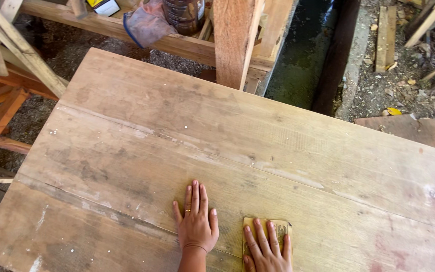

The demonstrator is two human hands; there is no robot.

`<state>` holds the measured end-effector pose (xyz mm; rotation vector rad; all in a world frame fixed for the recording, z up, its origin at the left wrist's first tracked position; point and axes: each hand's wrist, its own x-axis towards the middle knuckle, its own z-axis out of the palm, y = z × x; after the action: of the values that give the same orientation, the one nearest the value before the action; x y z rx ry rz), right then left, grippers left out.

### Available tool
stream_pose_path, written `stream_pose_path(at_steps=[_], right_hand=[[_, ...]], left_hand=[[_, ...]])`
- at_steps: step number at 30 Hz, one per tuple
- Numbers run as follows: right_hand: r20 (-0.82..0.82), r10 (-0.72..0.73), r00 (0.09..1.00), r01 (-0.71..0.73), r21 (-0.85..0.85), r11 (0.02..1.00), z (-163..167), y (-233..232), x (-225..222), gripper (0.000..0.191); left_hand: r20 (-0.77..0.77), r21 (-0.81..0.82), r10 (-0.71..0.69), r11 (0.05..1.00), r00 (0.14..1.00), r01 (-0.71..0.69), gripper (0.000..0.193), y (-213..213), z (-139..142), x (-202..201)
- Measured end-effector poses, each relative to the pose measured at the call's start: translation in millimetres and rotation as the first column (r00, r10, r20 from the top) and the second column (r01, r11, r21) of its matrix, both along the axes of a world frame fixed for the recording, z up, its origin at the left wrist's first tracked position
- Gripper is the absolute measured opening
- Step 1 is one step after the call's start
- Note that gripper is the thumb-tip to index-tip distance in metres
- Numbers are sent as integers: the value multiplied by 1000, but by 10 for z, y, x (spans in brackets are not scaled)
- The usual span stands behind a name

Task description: The person sands the surface of a large wooden board, rubbing a sheet of sandpaper back and forth across the planks with one hand while steadying the board with the other. They work over different sections of the board throughout the episode.

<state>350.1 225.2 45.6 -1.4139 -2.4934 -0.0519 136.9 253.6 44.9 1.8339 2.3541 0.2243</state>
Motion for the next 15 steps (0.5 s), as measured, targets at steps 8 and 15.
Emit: stream_pose_path(at_steps=[8,15], right_hand=[[125,-31,992,57,-213,975,113,1362,-271,72],[30,-217,976,218,-227,949,248,2901,-707,66]], left_hand=[[-10,30,-2,1000,1000,3,74,-53,-18,40],[-7,47,3,999,1000,-3,75,-40,-56,23]])
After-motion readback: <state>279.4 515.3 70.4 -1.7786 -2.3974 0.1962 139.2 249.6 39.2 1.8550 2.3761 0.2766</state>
